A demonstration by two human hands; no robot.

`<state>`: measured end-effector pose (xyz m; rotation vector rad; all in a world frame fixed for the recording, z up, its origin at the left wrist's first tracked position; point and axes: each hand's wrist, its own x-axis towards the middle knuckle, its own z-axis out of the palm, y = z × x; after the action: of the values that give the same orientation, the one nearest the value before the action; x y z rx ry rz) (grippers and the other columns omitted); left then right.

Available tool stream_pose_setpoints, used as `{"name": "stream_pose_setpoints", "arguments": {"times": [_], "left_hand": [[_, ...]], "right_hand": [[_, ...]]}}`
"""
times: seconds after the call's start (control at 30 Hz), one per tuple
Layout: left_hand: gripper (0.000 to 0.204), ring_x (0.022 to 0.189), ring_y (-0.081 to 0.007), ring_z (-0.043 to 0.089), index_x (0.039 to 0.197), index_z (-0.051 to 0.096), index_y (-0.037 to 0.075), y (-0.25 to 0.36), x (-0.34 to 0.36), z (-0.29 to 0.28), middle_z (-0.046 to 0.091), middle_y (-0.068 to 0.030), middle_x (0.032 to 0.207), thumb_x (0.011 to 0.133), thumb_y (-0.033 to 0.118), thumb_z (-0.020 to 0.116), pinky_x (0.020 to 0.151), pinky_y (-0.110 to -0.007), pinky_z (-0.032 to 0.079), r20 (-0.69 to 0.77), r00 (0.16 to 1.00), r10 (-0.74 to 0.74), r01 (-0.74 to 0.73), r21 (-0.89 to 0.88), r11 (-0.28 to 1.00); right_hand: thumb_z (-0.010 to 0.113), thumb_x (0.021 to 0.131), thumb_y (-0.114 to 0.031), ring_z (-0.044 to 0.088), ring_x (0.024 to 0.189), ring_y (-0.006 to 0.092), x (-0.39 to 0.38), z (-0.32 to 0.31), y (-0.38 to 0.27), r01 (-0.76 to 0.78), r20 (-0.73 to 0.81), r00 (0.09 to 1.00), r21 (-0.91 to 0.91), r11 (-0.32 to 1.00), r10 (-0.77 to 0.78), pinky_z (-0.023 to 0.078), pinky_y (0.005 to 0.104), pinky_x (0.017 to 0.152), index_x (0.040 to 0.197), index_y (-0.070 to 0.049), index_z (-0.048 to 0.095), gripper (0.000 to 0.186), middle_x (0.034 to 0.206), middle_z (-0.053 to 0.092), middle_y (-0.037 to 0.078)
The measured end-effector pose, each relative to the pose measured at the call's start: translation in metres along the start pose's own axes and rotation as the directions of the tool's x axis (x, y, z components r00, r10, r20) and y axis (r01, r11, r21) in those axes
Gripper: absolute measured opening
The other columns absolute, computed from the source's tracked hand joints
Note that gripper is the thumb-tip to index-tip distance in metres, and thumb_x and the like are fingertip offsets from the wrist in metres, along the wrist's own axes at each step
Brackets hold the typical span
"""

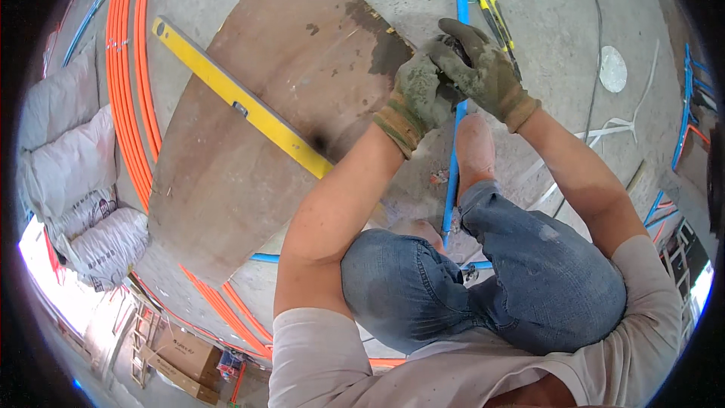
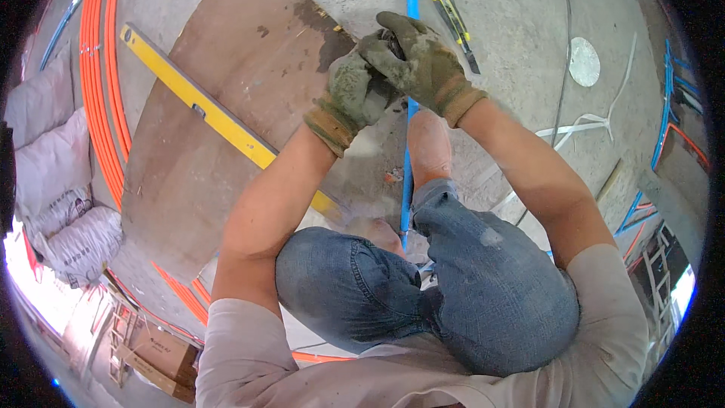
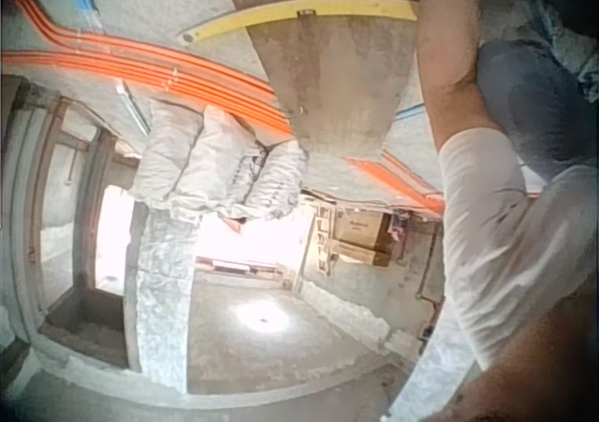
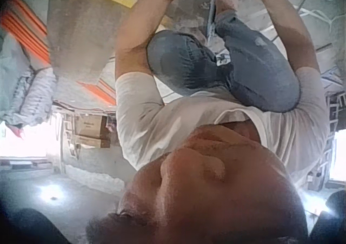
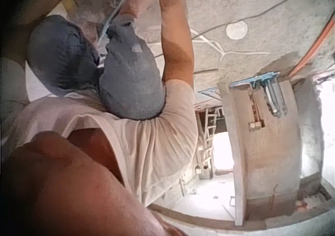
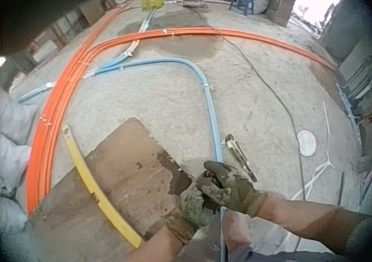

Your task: The recorder is measuring and cutting pieces of plywood on the floor using a tape measure, a spirit level, and a utility knife.

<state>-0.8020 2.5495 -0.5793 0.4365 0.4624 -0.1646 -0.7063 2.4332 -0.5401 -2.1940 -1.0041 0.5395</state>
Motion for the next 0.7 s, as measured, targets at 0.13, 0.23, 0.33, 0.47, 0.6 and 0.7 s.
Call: {"name": "stream_pose_setpoints", "arguments": {"times": [0.13, 0.23, 0.33, 0.47, 0.6, 0.7], "left_hand": [[0.029, 0.102, -0.0204, 0.065, 0.123, 0.057, 0.004, 0.014, -0.019, -0.021, 0.065, -0.0087, 0.114, 0.096, 0.015, 0.057, 0.090, -0.036, 0.055, 0.102, 0.993, -0.065, 0.075, -0.106, 0.992], [0.026, 0.102, -0.0188, 0.065, 0.119, 0.061, 0.003, 0.018, -0.030, -0.044, 0.065, -0.0079, 0.115, 0.095, 0.014, 0.058, 0.090, -0.034, 0.055, -0.124, 0.985, -0.122, 0.134, 0.092, 0.987], [0.021, 0.092, -0.0194, 0.067, 0.108, 0.060, 0.007, 0.010, -0.035, -0.062, 0.067, -0.0084, 0.103, 0.090, 0.017, 0.065, 0.078, -0.031, 0.058, -0.089, 0.992, -0.091, 0.095, 0.041, 0.995], [0.020, 0.098, -0.0200, 0.065, 0.112, 0.063, 0.002, 0.019, -0.046, -0.078, 0.067, -0.0078, 0.106, 0.095, 0.011, 0.058, 0.088, -0.033, 0.056, -0.108, 0.993, 0.048, -0.035, 0.112, 0.993], [0.011, 0.090, -0.0236, 0.065, 0.099, 0.064, 0.002, 0.077, -0.085, -0.106, 0.066, -0.0100, 0.092, 0.090, 0.007, 0.063, 0.088, -0.040, 0.056, -0.002, 0.754, 0.657, -0.242, 0.928, 0.281], [0.007, 0.072, -0.0196, 0.064, 0.088, 0.065, 0.004, 0.128, -0.116, -0.140, 0.065, -0.0059, 0.078, 0.088, 0.011, 0.066, 0.071, -0.033, 0.057, -0.554, 0.695, 0.459, -0.582, -0.058, 0.811]], "right_hand": [[0.067, 0.090, -0.033, 0.062, 0.107, 0.0245, 0.009, -0.002, -0.013, -0.140, 0.183, 0.976, 0.119, 0.983, 0.117, 0.049, 0.0358, 0.092, 0.139, -0.008, 0.048, 0.058, 0.119, 0.062, 0.017], [0.067, 0.090, -0.032, 0.061, 0.109, 0.0220, 0.012, 0.003, -0.012, -0.239, 0.374, 0.915, 0.203, 0.950, 0.151, 0.049, 0.0349, 0.093, 0.141, -0.007, 0.046, 0.060, 0.123, 0.061, 0.015], [0.067, 0.091, -0.032, 0.061, 0.105, 0.0185, 0.016, 0.015, -0.007, -0.197, 0.434, 0.900, 0.340, 0.920, 0.032, 0.050, 0.0329, 0.091, 0.141, -0.004, 0.045, 0.061, 0.123, 0.061, 0.011], [0.067, 0.092, -0.031, 0.062, 0.095, 0.0130, 0.024, 0.017, 0.000, -0.243, 0.568, 0.820, 0.442, 0.864, -0.060, 0.053, 0.0278, 0.082, 0.142, -0.003, 0.043, 0.062, 0.117, 0.062, 0.007], [0.062, 0.091, -0.029, 0.060, 0.074, 0.0104, 0.030, 0.001, 0.005, -0.443, 0.750, 0.661, 0.356, 0.823, 0.032, 0.051, 0.0270, 0.061, 0.137, -0.002, 0.050, 0.055, 0.099, 0.064, 0.004], [0.061, 0.087, -0.024, 0.057, 0.066, 0.0095, 0.037, -0.004, 0.009, -0.359, 0.783, 0.592, 0.046, 0.932, 0.190, 0.048, 0.0269, 0.055, 0.126, -0.001, 0.060, 0.045, 0.085, 0.063, 0.003]]}}
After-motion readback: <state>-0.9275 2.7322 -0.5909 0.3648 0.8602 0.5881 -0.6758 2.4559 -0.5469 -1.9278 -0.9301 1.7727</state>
